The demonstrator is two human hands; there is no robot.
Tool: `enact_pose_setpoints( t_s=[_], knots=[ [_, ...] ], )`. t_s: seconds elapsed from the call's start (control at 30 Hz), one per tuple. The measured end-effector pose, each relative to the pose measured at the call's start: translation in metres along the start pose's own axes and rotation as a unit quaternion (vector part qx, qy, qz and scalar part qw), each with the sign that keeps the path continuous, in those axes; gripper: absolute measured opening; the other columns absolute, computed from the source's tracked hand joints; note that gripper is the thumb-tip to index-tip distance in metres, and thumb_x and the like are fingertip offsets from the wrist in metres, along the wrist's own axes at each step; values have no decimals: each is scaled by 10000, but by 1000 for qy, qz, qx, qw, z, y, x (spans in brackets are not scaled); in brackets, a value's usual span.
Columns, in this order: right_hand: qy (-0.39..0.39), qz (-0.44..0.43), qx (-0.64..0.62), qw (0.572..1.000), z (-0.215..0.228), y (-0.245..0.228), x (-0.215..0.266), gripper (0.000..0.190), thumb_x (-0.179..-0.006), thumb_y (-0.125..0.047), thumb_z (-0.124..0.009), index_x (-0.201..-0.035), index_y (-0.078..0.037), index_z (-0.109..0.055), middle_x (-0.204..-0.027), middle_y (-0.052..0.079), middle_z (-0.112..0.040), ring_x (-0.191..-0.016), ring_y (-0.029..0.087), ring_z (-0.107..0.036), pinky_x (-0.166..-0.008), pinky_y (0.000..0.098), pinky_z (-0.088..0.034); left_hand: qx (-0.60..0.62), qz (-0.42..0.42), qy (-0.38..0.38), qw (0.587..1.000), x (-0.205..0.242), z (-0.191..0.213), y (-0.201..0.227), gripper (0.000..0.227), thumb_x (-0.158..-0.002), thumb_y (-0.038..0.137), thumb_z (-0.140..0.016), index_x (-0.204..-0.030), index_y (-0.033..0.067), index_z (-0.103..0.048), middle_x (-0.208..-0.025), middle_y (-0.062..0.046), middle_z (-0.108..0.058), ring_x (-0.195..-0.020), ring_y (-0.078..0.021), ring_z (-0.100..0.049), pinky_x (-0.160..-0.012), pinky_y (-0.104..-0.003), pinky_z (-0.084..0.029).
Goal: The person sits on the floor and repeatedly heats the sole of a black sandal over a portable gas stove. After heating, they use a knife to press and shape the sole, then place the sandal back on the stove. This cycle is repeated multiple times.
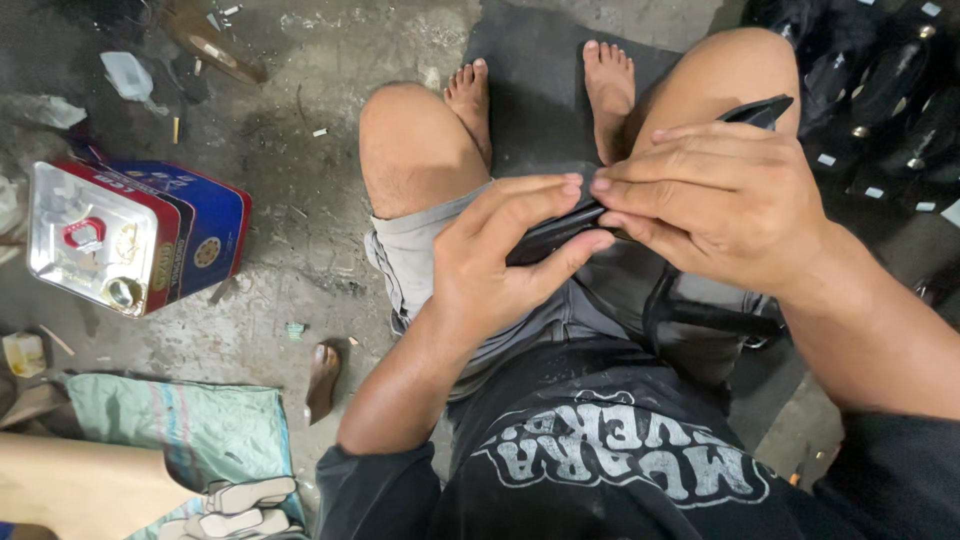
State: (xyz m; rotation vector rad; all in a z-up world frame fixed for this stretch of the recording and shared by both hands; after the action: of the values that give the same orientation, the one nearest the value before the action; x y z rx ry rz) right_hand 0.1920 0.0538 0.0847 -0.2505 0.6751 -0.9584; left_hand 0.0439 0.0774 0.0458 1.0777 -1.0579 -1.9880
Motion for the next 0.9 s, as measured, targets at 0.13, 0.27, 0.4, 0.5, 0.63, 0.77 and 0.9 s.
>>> enact_pose_setpoints(
  t_s=[0.13,0.27,0.4,0.5,0.63,0.77,0.9],
  knots=[
    [-16,-27,-34,999,0,1,5,179,-834,-103,-873,-954,-23,-767,-967,56,-764,-874,222,-744,-975,424,-590,12,-20,-21,1000,3,-7,1,365,-879,121,-935,-1127,52,-677,-1174,-93,-731,-1014,-201,-762,-859,-264,-631],
    [-66,-86,-98,989,-2,4,12,170,-800,-121,-842,-907,-31,-745,-921,53,-761,-869,233,-746,-1017,458,-565,20,-76,-69,994,1,-10,8,368,-862,130,-945,-1121,73,-690,-1157,-76,-741,-989,-210,-751,-795,-265,-609],
    [-71,-121,-146,979,-4,5,19,168,-805,-151,-823,-913,-54,-738,-921,58,-750,-877,229,-736,-967,432,-563,66,-76,-107,989,1,-13,10,443,-865,192,-943,-1177,57,-659,-1181,-60,-715,-1058,-235,-736,-871,-295,-612],
    [-70,-131,-149,978,-7,3,25,175,-815,-177,-832,-902,-61,-732,-902,59,-741,-884,238,-729,-943,428,-563,71,-85,-105,988,1,-13,13,420,-863,208,-955,-1134,76,-663,-1157,-58,-718,-1039,-219,-738,-848,-278,-613],
    [-72,-131,-160,976,-7,3,27,171,-800,-158,-834,-881,-52,-727,-889,76,-738,-886,250,-733,-875,402,-558,44,-117,-99,987,1,-12,18,280,-895,136,-898,-1079,39,-710,-1074,-82,-749,-968,-219,-760,-808,-288,-620],
    [-69,-121,-151,979,-8,-1,26,194,-798,-165,-848,-870,-43,-716,-881,77,-732,-876,255,-725,-893,414,-557,38,-143,-82,986,1,-9,20,166,-919,123,-784,-1034,12,-739,-1033,-115,-762,-941,-232,-774,-817,-314,-635],
    [-66,-116,-132,982,-8,-4,23,204,-786,-178,-863,-857,-45,-724,-870,78,-734,-885,259,-732,-855,405,-556,36,-146,-97,984,3,-8,21,186,-940,146,-703,-1064,11,-736,-1079,-122,-758,-990,-249,-777,-824,-309,-639]
  ],
)
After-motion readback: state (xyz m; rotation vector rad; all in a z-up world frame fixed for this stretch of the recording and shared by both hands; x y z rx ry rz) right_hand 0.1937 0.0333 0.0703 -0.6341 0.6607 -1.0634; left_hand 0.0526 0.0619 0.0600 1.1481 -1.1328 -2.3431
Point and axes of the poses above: each hand's wrist, its own x-axis away from the middle knuckle, its own z-axis out of the back of the hand, y = z × x, the point moved 9 cm from there along -x, towards the middle knuckle
